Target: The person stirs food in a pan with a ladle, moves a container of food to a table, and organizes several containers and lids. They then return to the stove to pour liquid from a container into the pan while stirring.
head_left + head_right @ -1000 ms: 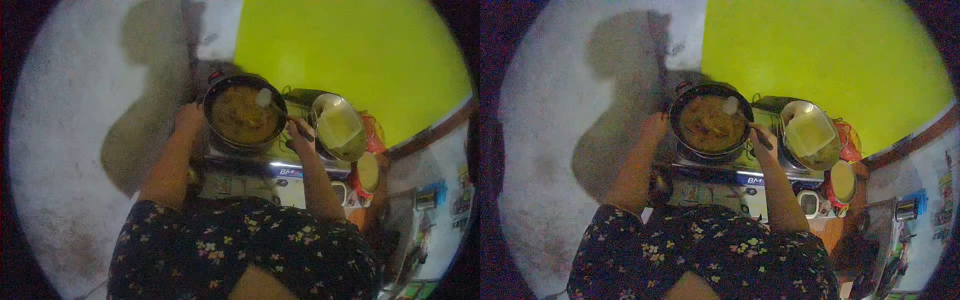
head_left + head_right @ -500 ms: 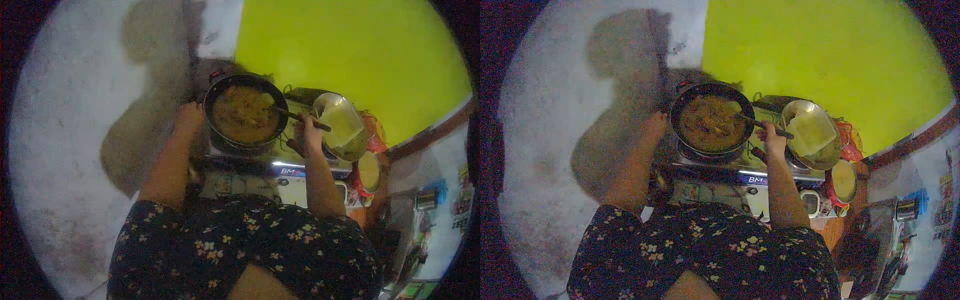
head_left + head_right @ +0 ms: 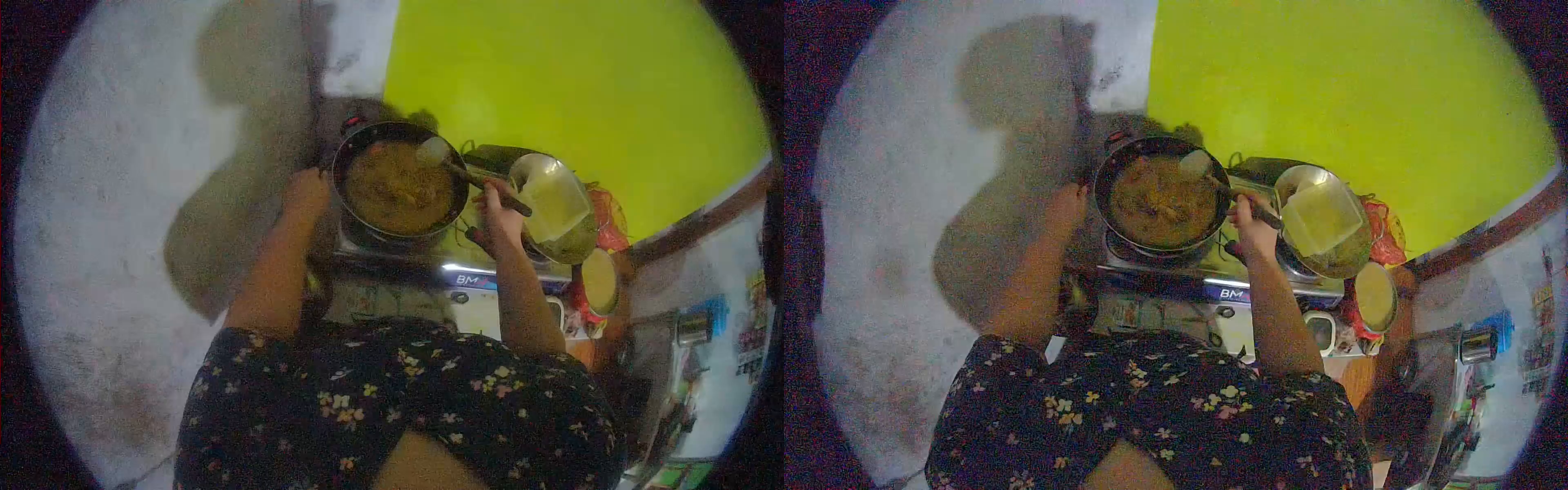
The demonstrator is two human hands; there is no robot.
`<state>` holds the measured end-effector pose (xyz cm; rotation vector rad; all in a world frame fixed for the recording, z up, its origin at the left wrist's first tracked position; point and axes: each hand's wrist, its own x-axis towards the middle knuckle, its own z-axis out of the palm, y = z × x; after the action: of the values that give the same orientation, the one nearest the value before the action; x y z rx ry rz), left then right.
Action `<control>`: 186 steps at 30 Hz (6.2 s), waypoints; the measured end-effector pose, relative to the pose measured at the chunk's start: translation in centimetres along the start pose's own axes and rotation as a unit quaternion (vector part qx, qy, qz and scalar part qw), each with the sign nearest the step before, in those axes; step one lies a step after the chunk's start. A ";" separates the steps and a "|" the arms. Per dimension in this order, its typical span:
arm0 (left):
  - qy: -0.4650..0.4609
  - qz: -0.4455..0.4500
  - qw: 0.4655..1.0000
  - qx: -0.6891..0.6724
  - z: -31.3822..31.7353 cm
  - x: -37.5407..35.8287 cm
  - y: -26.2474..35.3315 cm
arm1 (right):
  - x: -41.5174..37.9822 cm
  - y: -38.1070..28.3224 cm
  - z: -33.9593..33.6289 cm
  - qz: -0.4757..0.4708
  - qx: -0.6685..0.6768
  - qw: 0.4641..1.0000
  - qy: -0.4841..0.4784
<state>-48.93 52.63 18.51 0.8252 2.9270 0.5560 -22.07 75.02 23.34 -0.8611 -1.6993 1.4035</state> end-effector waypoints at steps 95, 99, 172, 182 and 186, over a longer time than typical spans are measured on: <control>-0.065 -0.017 0.998 -0.013 -2.3 -1.4 0.3 | 0.6 1.2 3.6 -0.136 -0.203 0.966 -0.084; -0.063 -0.031 0.997 -0.034 -2.1 -1.6 0.2 | 2.0 4.6 2.5 -0.118 -0.147 0.979 -0.080; 0.029 -0.037 0.994 0.098 -1.8 -3.4 0.8 | 3.6 1.1 -3.1 -0.375 -0.107 0.860 -0.330; 0.036 -0.030 0.996 0.071 -1.6 -3.0 0.3 | 3.9 2.9 -2.6 -0.321 -0.090 0.889 -0.315; 0.020 -0.048 0.993 0.106 -1.5 -2.8 0.4 | 3.6 1.1 -2.6 -0.418 -0.120 0.857 -0.276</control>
<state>-46.55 50.98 19.89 0.6920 3.0806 0.2602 -21.51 79.55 22.99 0.2506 -2.3042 0.8521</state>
